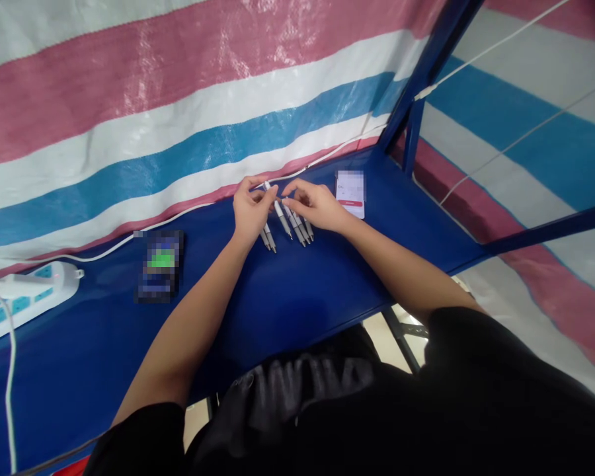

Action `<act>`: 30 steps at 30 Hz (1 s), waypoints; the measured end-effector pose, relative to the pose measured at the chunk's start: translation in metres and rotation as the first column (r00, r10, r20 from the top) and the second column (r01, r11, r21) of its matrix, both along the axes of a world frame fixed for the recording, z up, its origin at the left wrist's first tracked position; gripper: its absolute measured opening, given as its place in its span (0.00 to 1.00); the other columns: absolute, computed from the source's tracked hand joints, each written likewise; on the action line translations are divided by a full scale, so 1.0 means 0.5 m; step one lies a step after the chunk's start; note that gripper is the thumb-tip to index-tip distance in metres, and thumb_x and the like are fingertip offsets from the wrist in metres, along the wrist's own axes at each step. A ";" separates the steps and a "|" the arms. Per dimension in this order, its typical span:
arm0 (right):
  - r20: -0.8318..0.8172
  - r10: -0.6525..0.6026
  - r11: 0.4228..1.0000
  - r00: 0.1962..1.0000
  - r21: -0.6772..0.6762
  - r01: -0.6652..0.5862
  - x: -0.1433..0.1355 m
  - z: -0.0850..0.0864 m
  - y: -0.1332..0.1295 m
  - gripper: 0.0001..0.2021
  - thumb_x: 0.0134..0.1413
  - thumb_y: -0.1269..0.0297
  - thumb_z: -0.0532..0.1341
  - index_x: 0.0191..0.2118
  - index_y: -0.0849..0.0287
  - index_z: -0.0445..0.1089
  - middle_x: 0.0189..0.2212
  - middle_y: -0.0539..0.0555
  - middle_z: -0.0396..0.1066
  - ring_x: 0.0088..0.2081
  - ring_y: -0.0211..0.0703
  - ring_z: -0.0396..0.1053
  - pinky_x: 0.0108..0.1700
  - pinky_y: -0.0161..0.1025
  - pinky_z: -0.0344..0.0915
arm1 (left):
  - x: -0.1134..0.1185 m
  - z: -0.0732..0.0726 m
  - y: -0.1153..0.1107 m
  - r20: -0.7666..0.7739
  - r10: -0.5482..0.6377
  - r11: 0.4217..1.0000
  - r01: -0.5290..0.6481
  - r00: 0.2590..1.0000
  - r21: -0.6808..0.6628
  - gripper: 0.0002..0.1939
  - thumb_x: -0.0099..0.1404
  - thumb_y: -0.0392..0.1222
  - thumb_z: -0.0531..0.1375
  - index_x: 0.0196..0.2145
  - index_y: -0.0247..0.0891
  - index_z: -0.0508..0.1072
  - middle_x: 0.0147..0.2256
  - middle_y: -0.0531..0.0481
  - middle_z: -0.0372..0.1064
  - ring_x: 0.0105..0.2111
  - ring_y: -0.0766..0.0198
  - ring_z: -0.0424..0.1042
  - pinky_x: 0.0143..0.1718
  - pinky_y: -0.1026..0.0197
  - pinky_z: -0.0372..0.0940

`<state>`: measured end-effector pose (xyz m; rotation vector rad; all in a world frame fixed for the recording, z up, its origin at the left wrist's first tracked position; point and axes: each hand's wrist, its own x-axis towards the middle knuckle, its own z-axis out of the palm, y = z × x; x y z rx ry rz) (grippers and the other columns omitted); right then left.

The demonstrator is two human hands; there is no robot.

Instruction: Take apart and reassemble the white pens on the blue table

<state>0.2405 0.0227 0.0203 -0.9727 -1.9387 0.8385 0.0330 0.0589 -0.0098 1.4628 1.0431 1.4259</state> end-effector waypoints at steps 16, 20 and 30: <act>-0.015 -0.018 0.999 1.000 -0.028 0.017 -0.006 0.005 -0.005 0.26 0.73 0.35 0.64 0.40 0.57 0.74 0.25 0.47 0.68 0.28 0.41 0.63 0.36 0.42 0.59 | -0.001 -0.011 -0.007 -0.124 0.064 0.998 -0.065 0.990 -0.010 0.19 0.69 0.46 0.76 0.53 0.41 0.78 0.25 0.55 0.78 0.22 0.64 0.75 0.28 0.62 0.68; -0.023 -0.009 0.999 1.000 -0.032 0.008 -0.005 0.003 -0.003 0.28 0.71 0.32 0.65 0.38 0.56 0.74 0.24 0.47 0.69 0.27 0.41 0.63 0.35 0.42 0.59 | -0.003 -0.025 0.000 -0.108 0.056 0.997 -0.060 0.993 -0.040 0.19 0.70 0.48 0.75 0.52 0.41 0.77 0.25 0.56 0.77 0.23 0.64 0.77 0.29 0.61 0.70; 0.015 -0.009 0.999 1.000 -0.030 0.010 -0.004 -0.001 -0.002 0.27 0.72 0.33 0.64 0.38 0.55 0.74 0.24 0.48 0.71 0.27 0.42 0.64 0.35 0.43 0.60 | -0.005 -0.038 0.006 -0.099 0.027 1.000 -0.027 0.995 -0.002 0.20 0.72 0.55 0.75 0.50 0.43 0.76 0.24 0.58 0.73 0.21 0.66 0.73 0.27 0.63 0.67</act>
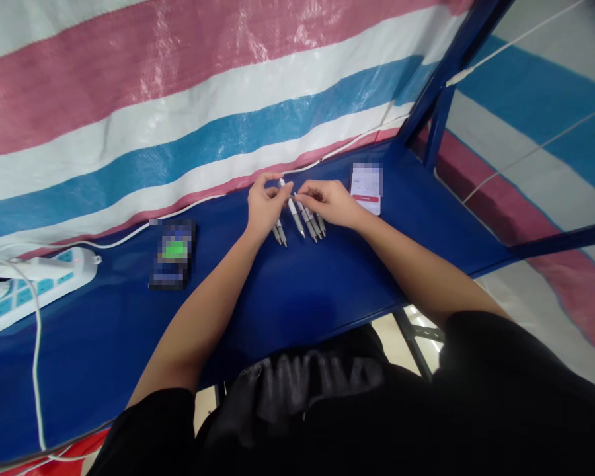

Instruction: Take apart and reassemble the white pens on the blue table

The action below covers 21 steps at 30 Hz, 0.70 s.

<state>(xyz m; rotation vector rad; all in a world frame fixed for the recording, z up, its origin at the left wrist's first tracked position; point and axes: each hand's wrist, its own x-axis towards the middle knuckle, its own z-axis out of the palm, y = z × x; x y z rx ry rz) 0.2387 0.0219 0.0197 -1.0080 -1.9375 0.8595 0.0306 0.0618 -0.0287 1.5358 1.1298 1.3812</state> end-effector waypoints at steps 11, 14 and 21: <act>0.040 -0.005 1.000 0.999 0.020 0.004 0.000 0.000 0.000 0.25 0.74 0.36 0.64 0.38 0.55 0.73 0.24 0.48 0.71 0.28 0.42 0.64 0.36 0.42 0.59 | 0.003 0.011 -0.006 0.008 -0.019 1.000 0.019 1.000 -0.004 0.22 0.70 0.58 0.76 0.51 0.43 0.78 0.23 0.57 0.74 0.23 0.64 0.76 0.27 0.63 0.67; 0.044 -0.002 1.000 0.999 0.016 0.001 0.000 0.000 0.000 0.26 0.73 0.34 0.63 0.38 0.55 0.74 0.24 0.48 0.71 0.27 0.42 0.64 0.36 0.42 0.59 | 0.003 0.016 -0.009 0.009 -0.007 1.000 0.007 1.000 -0.009 0.24 0.70 0.58 0.76 0.53 0.42 0.78 0.24 0.56 0.75 0.23 0.64 0.76 0.27 0.63 0.68; 0.035 -0.003 1.000 0.999 0.006 0.003 0.000 -0.004 0.002 0.25 0.73 0.36 0.64 0.37 0.55 0.73 0.24 0.48 0.71 0.28 0.41 0.63 0.36 0.42 0.58 | 0.006 0.021 -0.013 0.025 -0.007 0.998 0.008 1.000 -0.058 0.27 0.69 0.60 0.76 0.55 0.44 0.77 0.24 0.55 0.75 0.20 0.65 0.72 0.20 0.64 0.62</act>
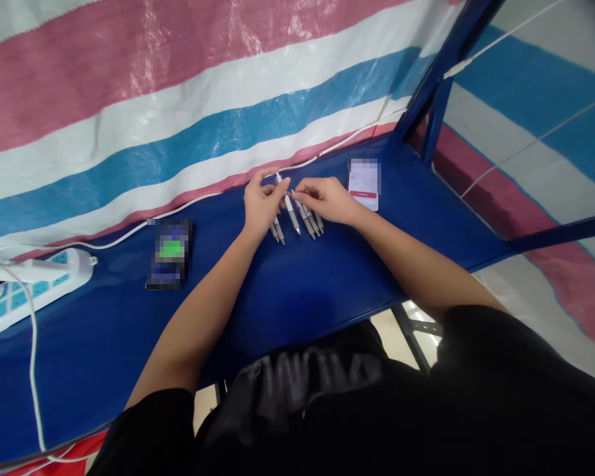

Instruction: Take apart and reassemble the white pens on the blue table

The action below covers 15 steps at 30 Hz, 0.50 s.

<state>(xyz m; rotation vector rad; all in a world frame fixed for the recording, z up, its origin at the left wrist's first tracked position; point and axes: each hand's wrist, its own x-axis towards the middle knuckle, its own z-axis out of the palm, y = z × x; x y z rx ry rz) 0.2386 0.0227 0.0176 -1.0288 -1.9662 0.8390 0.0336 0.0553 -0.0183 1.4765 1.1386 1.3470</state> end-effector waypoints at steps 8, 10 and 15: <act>0.014 0.002 1.000 1.000 0.016 -0.002 0.000 -0.002 0.001 0.19 0.74 0.45 0.64 0.38 0.55 0.73 0.24 0.48 0.71 0.28 0.42 0.64 0.36 0.42 0.59 | 0.000 -0.001 0.000 0.061 -0.037 0.998 0.040 0.997 -0.048 0.30 0.69 0.64 0.75 0.59 0.46 0.75 0.30 0.51 0.79 0.20 0.65 0.72 0.19 0.63 0.62; 0.020 -0.002 1.000 1.000 0.016 0.002 0.000 -0.003 0.001 0.16 0.73 0.49 0.64 0.38 0.56 0.73 0.25 0.48 0.72 0.28 0.42 0.65 0.37 0.42 0.59 | 0.000 -0.002 0.001 0.068 -0.050 0.997 0.054 0.996 -0.049 0.32 0.69 0.64 0.75 0.61 0.46 0.74 0.31 0.50 0.80 0.21 0.65 0.73 0.19 0.62 0.63; 0.008 0.018 1.000 1.000 -0.006 -0.018 -0.001 -0.002 0.000 0.14 0.74 0.52 0.63 0.38 0.55 0.72 0.25 0.48 0.71 0.29 0.42 0.66 0.38 0.42 0.61 | 0.000 -0.010 0.006 0.088 -0.063 0.996 0.068 0.994 -0.051 0.35 0.69 0.66 0.75 0.63 0.47 0.72 0.32 0.50 0.80 0.23 0.64 0.75 0.22 0.61 0.67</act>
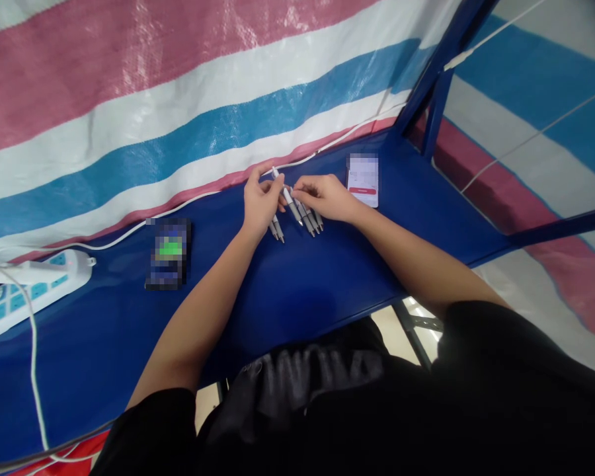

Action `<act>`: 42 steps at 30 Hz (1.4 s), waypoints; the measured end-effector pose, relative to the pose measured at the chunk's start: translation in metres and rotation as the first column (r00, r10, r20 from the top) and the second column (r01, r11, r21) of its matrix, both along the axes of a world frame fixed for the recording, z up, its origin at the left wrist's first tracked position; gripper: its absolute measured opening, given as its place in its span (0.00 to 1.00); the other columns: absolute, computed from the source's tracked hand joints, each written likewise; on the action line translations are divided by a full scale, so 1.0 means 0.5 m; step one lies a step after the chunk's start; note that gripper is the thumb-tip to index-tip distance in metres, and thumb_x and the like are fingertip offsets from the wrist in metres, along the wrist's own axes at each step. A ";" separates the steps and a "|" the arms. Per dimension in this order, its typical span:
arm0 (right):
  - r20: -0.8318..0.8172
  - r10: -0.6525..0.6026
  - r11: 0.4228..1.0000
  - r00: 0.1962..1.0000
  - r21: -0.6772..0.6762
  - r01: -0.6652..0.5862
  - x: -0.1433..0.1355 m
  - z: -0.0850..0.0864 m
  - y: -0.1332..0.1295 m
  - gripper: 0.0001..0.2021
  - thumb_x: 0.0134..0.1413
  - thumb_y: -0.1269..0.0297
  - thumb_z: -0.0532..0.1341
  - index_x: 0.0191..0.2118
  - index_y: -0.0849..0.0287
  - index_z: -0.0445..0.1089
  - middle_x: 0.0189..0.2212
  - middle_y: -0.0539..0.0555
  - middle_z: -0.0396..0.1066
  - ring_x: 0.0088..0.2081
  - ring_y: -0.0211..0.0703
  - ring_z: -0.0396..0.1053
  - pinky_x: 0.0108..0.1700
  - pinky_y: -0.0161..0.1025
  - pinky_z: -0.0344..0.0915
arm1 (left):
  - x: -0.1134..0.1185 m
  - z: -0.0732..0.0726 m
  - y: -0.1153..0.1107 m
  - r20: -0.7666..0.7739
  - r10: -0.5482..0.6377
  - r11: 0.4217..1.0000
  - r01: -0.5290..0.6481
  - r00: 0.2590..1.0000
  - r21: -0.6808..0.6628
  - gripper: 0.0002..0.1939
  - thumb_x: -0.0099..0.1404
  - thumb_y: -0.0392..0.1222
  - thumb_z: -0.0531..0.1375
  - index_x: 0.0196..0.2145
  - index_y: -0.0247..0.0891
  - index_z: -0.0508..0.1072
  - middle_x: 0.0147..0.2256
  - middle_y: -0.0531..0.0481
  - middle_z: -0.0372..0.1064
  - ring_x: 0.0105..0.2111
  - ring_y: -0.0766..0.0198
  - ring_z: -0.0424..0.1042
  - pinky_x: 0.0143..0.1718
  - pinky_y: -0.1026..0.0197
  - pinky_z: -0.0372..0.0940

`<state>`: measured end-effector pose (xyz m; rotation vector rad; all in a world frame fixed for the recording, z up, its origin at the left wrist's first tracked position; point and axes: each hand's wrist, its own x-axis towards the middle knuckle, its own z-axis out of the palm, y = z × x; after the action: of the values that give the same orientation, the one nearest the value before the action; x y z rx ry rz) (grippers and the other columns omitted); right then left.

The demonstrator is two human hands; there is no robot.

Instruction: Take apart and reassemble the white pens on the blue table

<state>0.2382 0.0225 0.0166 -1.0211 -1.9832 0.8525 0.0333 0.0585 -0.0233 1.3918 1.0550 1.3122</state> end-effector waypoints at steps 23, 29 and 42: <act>0.052 -0.019 0.999 0.998 0.027 0.018 0.002 0.001 0.002 0.18 0.75 0.47 0.63 0.38 0.56 0.74 0.27 0.49 0.73 0.30 0.42 0.66 0.38 0.42 0.59 | 0.001 0.006 -0.008 -0.025 -0.009 0.999 0.009 1.000 0.031 0.29 0.73 0.61 0.73 0.63 0.49 0.73 0.34 0.50 0.81 0.24 0.63 0.75 0.24 0.60 0.70; 0.049 -0.015 0.999 0.999 0.031 0.014 0.003 0.003 0.001 0.18 0.75 0.47 0.63 0.38 0.56 0.74 0.26 0.49 0.74 0.29 0.43 0.66 0.39 0.43 0.60 | 0.004 0.006 -0.009 -0.015 -0.016 1.000 0.016 1.000 0.023 0.28 0.73 0.60 0.73 0.62 0.50 0.73 0.33 0.50 0.80 0.23 0.63 0.75 0.23 0.60 0.69; 0.055 -0.021 0.999 0.998 0.032 0.019 0.002 0.001 0.002 0.18 0.74 0.46 0.63 0.37 0.55 0.73 0.25 0.49 0.73 0.29 0.43 0.65 0.38 0.43 0.60 | 0.002 0.005 -0.007 -0.014 -0.007 1.000 0.007 1.000 0.025 0.28 0.73 0.61 0.73 0.62 0.49 0.73 0.33 0.50 0.81 0.23 0.63 0.74 0.23 0.60 0.69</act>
<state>0.2393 0.0235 0.0172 -1.0549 -2.0232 0.7875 0.0342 0.0552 -0.0209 1.4235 1.0454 1.3168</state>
